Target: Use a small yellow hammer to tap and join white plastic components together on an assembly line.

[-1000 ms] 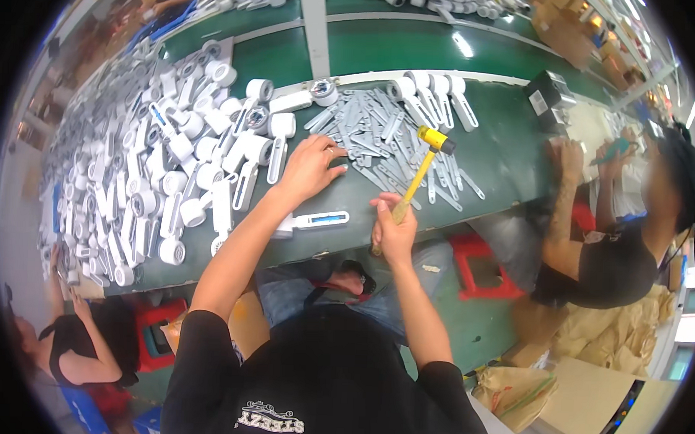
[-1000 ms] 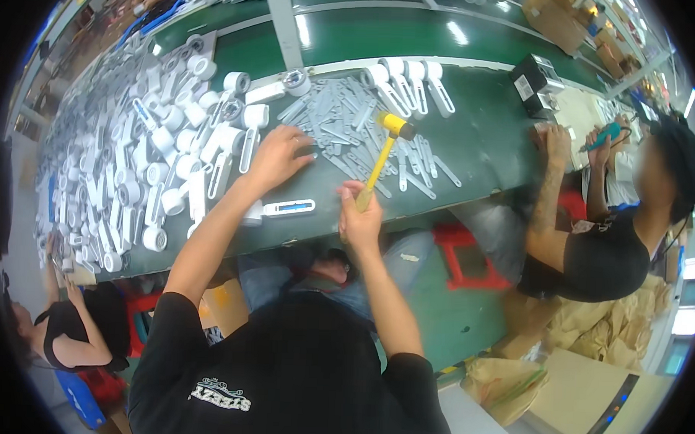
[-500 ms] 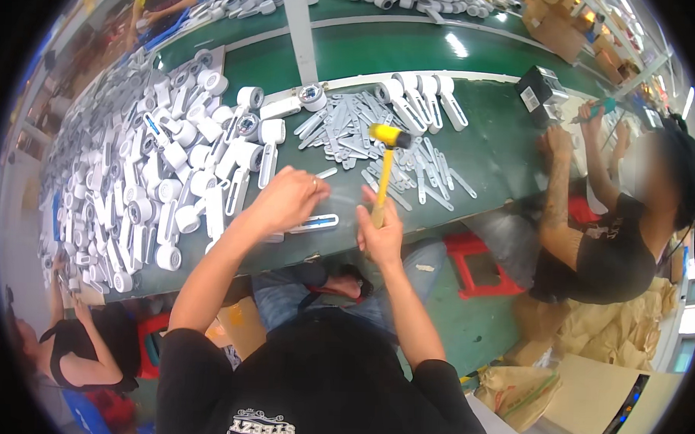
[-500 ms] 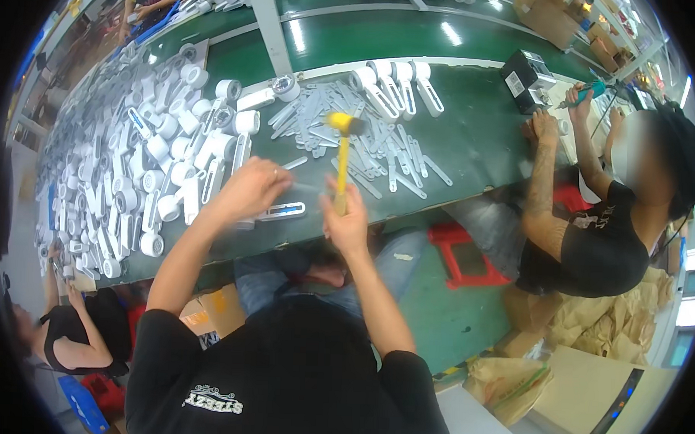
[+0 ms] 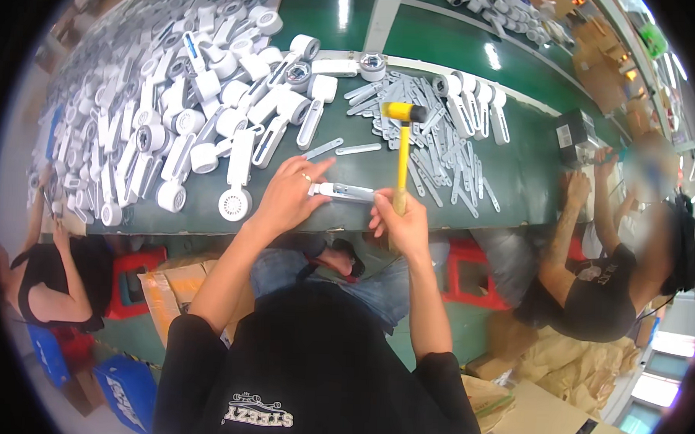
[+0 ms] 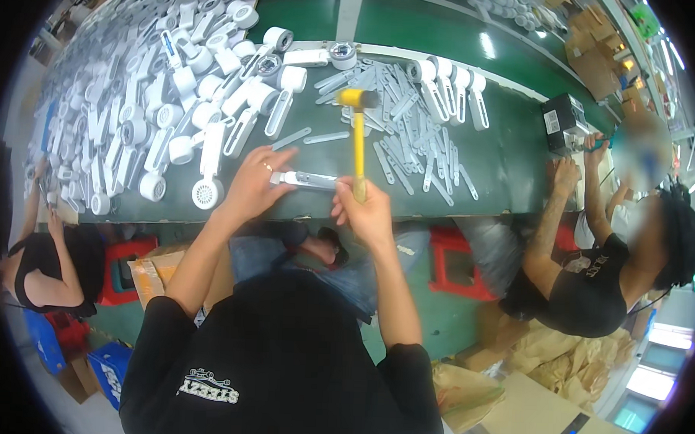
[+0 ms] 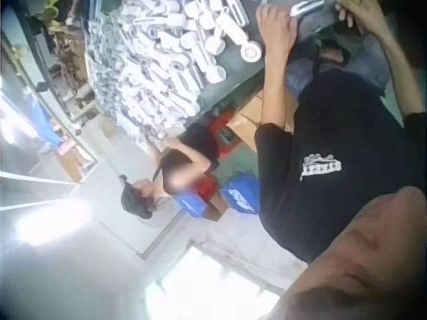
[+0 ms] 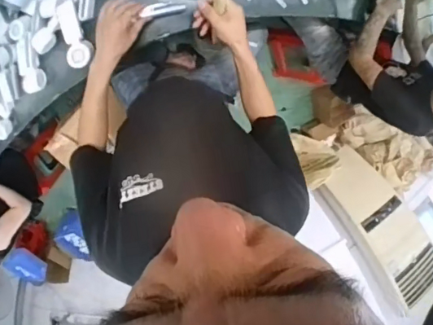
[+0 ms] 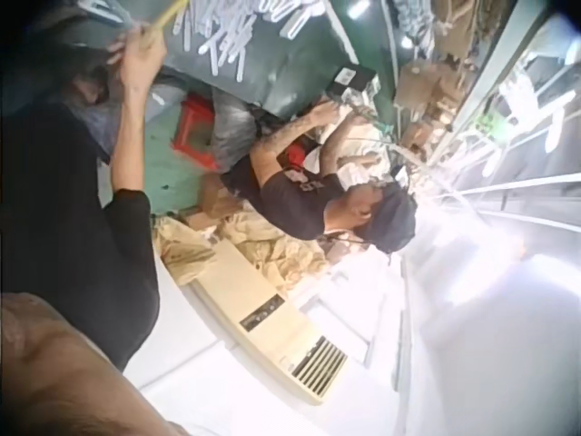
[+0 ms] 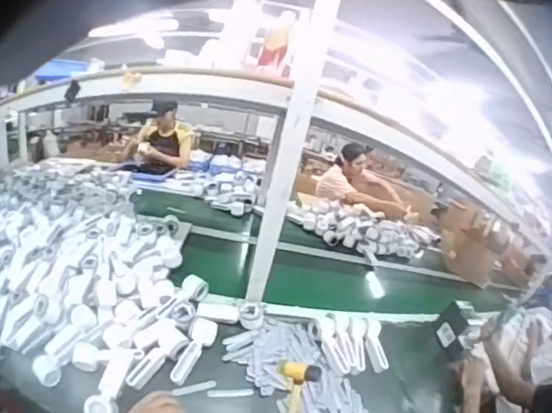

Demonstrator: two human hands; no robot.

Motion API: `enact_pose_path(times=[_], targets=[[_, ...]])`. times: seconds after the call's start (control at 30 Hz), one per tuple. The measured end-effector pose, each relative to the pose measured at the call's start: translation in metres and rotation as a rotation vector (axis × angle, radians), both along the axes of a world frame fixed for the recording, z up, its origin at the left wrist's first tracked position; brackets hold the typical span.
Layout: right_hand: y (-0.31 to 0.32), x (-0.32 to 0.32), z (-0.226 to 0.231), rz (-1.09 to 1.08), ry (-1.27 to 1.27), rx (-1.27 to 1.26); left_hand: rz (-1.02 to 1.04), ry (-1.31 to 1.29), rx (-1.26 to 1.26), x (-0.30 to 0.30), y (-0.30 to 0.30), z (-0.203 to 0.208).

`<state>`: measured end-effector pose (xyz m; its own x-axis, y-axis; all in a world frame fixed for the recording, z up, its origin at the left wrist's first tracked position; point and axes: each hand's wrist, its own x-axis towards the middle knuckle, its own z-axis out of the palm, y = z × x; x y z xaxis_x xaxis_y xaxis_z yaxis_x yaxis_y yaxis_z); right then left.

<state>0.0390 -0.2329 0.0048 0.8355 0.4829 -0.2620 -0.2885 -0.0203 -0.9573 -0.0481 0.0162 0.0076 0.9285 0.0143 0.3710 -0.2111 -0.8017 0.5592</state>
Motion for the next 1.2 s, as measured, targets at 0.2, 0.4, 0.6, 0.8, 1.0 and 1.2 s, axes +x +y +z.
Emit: enact_pose_path(times=[0.2,0.4,0.6,0.8,1.0,1.2], targets=[[0.017,0.008,0.010,0.152,-0.087,-0.267,0.006,0.020,-0.198,-0.002,0.001,-0.009],[0.016,0.022,0.025,0.305,-0.213,-0.452,-0.121,-0.127,-0.029,0.003,0.008,-0.017],[0.025,0.025,0.034,0.266,-0.062,-0.496,-0.143,-0.210,0.071,0.007,0.007,-0.020],[0.022,0.017,0.012,0.151,0.096,-0.372,-0.127,-0.248,-0.009,0.008,0.006,-0.026],[0.023,0.002,0.006,0.102,-0.160,-0.469,-0.083,-0.122,-0.132,0.007,0.005,-0.019],[0.018,0.011,0.003,0.125,0.049,-0.294,-0.036,0.088,-0.158,0.007,0.001,0.001]])
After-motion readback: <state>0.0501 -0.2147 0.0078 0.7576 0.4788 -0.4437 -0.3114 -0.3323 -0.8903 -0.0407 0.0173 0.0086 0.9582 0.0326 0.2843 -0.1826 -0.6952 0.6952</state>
